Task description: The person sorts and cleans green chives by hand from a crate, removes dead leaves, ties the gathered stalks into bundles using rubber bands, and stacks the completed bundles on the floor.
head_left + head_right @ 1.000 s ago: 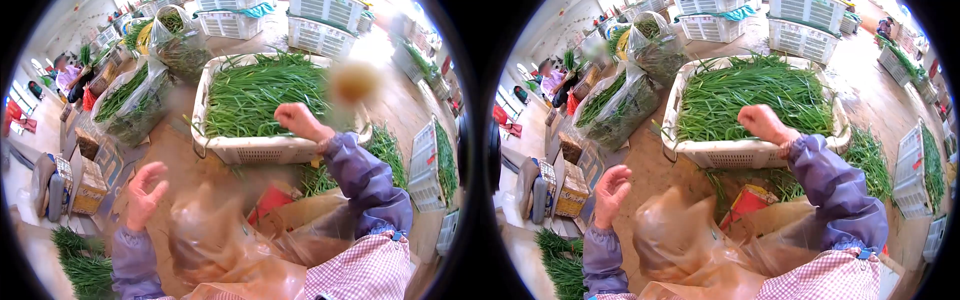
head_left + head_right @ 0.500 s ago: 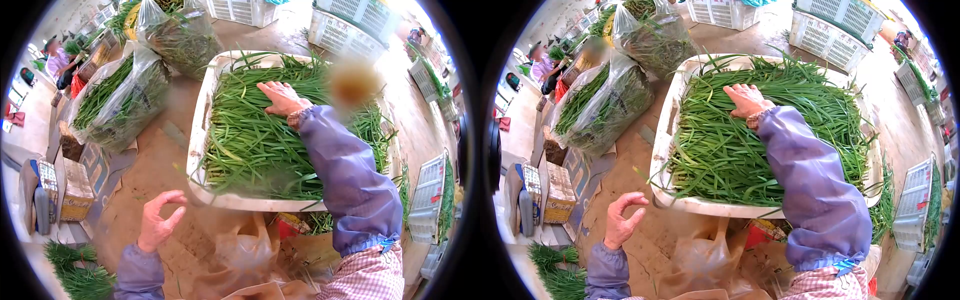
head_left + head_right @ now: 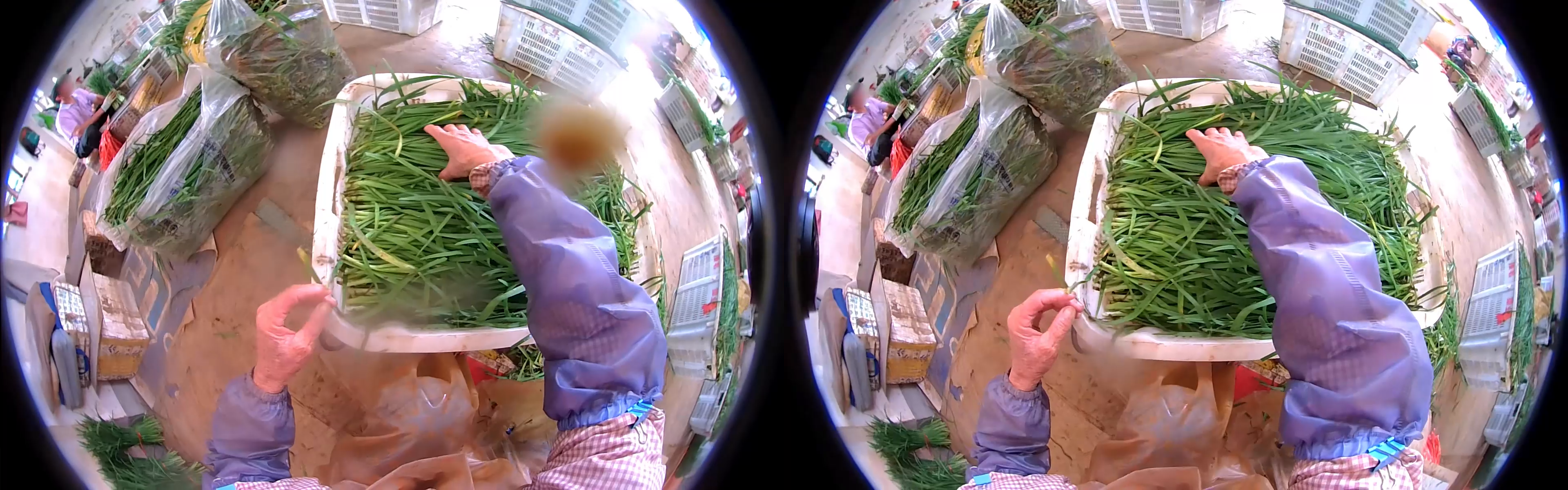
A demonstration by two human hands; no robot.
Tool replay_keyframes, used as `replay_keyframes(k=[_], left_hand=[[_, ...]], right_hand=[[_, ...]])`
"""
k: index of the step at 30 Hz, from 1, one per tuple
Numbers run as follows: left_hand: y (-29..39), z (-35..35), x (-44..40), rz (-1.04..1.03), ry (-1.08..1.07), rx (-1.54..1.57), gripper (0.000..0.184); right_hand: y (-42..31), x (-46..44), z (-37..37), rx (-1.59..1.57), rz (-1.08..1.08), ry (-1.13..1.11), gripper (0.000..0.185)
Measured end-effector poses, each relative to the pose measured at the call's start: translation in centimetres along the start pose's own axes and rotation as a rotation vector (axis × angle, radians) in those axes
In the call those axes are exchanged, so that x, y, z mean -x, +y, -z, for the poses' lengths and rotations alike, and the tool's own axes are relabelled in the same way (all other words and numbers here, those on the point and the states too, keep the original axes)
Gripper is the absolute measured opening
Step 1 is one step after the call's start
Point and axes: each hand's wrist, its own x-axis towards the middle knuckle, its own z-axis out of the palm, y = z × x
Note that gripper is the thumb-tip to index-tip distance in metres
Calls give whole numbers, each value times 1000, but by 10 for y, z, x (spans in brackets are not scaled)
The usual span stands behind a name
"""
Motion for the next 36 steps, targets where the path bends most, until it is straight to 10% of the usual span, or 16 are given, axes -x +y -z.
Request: replay_keyframes(k=[6, 16, 22, 27, 32, 36], left_hand=[[1, 4, 9, 10, -13, 10, 9], [42, -25, -50, -96, -139, -77, 21], [13, -92, -145, 78, -184, 40, 97], [34, -138, -173, -13, -269, 769, 42], [10, -161, -165, 40, -94, 1013, 38], [-5, -159, -163, 235, -50, 1206, 37]], right_hand=[[-17, 9, 2, -33, 50, 42, 26], [19, 52, 31, -306, 84, 429, 52], [31, 85, 34, -564, 129, 615, 52], [21, 109, 14, -355, 149, 656, 66], [6, 140, 30, -13, 99, 544, 65], [-26, 170, 128, 265, -160, -64, 39]])
